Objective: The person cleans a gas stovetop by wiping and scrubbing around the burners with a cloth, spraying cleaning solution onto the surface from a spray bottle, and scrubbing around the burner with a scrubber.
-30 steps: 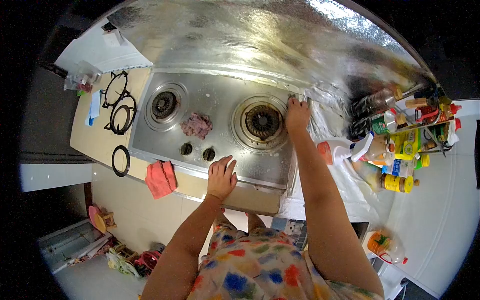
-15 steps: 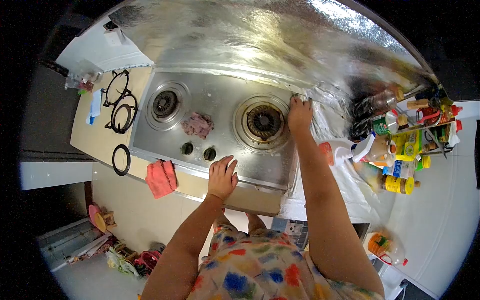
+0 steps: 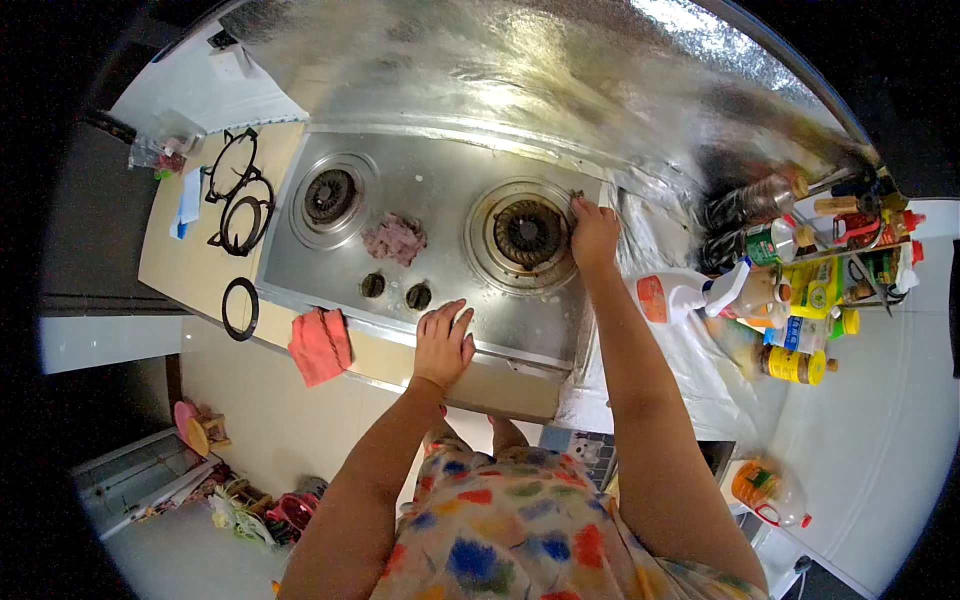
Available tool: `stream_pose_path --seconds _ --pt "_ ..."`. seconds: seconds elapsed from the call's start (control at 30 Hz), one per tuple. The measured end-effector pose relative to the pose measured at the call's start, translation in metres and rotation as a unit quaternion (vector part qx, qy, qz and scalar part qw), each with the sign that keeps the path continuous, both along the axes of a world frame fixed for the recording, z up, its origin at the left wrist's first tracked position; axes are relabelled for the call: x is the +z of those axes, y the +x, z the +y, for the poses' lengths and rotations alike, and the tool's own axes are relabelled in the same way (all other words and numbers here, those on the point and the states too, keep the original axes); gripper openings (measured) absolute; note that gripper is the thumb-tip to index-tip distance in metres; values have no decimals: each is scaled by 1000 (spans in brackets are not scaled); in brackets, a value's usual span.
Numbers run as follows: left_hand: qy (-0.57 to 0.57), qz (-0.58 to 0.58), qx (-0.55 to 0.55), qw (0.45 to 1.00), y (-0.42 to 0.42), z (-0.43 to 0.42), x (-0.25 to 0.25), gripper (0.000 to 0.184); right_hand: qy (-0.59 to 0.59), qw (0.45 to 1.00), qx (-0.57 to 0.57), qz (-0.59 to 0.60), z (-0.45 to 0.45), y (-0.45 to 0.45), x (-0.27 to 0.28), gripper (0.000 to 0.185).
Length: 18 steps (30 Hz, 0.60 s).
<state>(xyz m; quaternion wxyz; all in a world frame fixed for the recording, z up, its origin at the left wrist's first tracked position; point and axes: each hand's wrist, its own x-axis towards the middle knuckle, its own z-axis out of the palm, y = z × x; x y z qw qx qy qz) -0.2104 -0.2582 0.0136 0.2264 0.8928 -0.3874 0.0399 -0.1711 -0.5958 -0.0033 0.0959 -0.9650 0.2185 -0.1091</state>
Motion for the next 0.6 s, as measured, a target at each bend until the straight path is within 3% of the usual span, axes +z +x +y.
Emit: stream_pose_path --seconds 0.17,0.6 --pt "-6 -11 -3 1000 1 1 -2 45 -34 997 16 -65 14 -46 -8 38" --pt "9 -7 1 1000 1 1 -1 45 10 995 98 22 40 -77 18 30"
